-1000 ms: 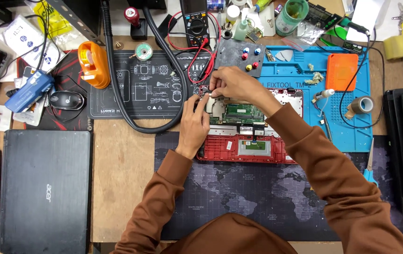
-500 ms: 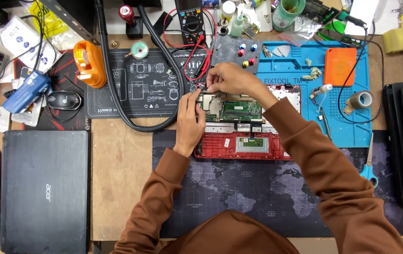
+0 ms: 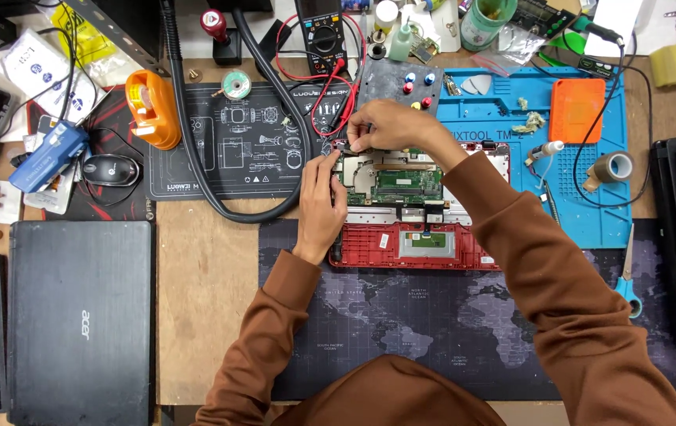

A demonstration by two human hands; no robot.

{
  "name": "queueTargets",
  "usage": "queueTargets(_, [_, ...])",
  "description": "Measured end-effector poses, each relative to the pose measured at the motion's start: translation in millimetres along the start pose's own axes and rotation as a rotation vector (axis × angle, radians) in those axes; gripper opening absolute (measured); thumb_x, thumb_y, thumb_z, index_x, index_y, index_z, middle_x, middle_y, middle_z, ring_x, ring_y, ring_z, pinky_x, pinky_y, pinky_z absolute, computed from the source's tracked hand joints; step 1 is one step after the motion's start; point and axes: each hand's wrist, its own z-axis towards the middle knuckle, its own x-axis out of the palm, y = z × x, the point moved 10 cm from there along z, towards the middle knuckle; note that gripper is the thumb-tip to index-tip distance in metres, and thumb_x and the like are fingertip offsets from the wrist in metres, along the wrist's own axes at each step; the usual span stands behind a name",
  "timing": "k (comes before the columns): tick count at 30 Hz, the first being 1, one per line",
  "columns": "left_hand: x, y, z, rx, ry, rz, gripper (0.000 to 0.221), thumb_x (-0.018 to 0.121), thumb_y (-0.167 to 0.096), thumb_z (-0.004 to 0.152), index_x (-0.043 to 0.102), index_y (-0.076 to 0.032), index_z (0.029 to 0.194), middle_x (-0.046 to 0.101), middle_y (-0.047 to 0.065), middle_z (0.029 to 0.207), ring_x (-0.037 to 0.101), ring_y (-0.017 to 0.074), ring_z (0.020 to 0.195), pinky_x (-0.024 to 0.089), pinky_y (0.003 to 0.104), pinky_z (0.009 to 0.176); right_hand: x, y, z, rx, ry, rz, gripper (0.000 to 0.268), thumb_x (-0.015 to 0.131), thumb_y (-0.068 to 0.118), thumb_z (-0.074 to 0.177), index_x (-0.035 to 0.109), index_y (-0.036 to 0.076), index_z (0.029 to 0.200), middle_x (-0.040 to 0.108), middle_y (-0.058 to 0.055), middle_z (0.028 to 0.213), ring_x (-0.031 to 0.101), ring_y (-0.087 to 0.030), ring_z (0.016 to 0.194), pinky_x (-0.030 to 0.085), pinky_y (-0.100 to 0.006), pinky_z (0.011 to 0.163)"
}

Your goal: Repairing a laptop by connecting internal components and securing them with screws

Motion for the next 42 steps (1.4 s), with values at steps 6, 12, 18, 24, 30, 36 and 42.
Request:
queueTargets(6, [0.5, -0.6, -0.4, 0.008, -0.008, 0.008, 0.042, 0.046, 0.004, 0.096, 0.057, -0.002, 0.136, 0.054, 0.015, 0.112, 0.059, 0.0375, 0.101, 0.050, 0.046, 0.090, 7.0, 2.4, 6.0, 0.081, 0.042, -0.098, 0.014, 0.080, 0.030, 0.084, 0.077, 0.018, 0.089, 0.074, -0.007, 0.088, 0.072, -0.032, 0.092, 0.055, -0.046, 0.082])
queueTargets(12, [5.0, 1.7, -2.6, 0.028, -0.004, 0.066, 0.041, 0.048, 0.004, 0.094, 0.061, -0.003, 0.132, 0.053, 0.013, 0.111, 0.059, 0.0353, 0.100, 0.051, 0.046, 0.089, 9.9, -0.9, 12.0, 0.164, 0.013, -0.303, 0.008, 0.080, 0.031, 0.081, 0.079, 0.023, 0.083, 0.076, -0.008, 0.084, 0.074, -0.033, 0.091, 0.057, -0.043, 0.079])
queueTargets(18, [7.6, 2.8, -5.2, 0.064, -0.008, 0.114, 0.042, 0.049, 0.005, 0.092, 0.062, -0.002, 0.131, 0.051, 0.014, 0.114, 0.057, 0.0339, 0.100, 0.051, 0.044, 0.089, 11.4, 1.4, 5.6, 0.143, 0.015, -0.248, 0.013, 0.079, 0.030, 0.083, 0.077, 0.019, 0.089, 0.076, -0.010, 0.090, 0.072, -0.034, 0.100, 0.057, -0.047, 0.085])
queueTargets(24, [4.6, -0.3, -1.6, 0.070, 0.012, 0.126, 0.042, 0.048, 0.005, 0.091, 0.062, -0.002, 0.130, 0.050, 0.015, 0.115, 0.056, 0.0335, 0.099, 0.051, 0.045, 0.087, 5.4, 9.0, -2.3, 0.143, -0.008, -0.179, 0.016, 0.080, 0.025, 0.083, 0.074, 0.014, 0.093, 0.075, -0.013, 0.093, 0.071, -0.038, 0.102, 0.056, -0.051, 0.086])
queueTargets(30, [1.4, -6.9, 3.1, 0.042, 0.029, 0.085, 0.041, 0.046, 0.006, 0.092, 0.061, -0.001, 0.129, 0.049, 0.015, 0.114, 0.054, 0.0336, 0.096, 0.051, 0.046, 0.086, 8.4, -7.6, 4.8, 0.165, 0.029, -0.109, 0.020, 0.086, 0.031, 0.077, 0.077, 0.020, 0.091, 0.076, -0.007, 0.088, 0.073, -0.031, 0.097, 0.057, -0.046, 0.084])
queueTargets(36, [4.1, -1.9, 0.9, 0.025, 0.039, 0.076, 0.041, 0.048, 0.005, 0.091, 0.062, -0.001, 0.129, 0.049, 0.016, 0.116, 0.054, 0.0337, 0.100, 0.051, 0.046, 0.089, 9.1, 0.5, 10.1, 0.204, 0.069, -0.218, 0.022, 0.086, 0.033, 0.075, 0.078, 0.021, 0.091, 0.077, -0.010, 0.091, 0.073, -0.034, 0.101, 0.057, -0.046, 0.085])
queueTargets(42, [4.7, 0.7, 1.9, 0.014, 0.048, 0.085, 0.041, 0.048, 0.004, 0.091, 0.063, -0.001, 0.129, 0.050, 0.017, 0.116, 0.054, 0.0324, 0.098, 0.051, 0.046, 0.088, 21.6, -21.2, 28.5, 0.276, 0.084, -0.298, 0.022, 0.089, 0.035, 0.072, 0.078, 0.024, 0.088, 0.077, -0.010, 0.091, 0.073, -0.035, 0.100, 0.059, -0.047, 0.082])
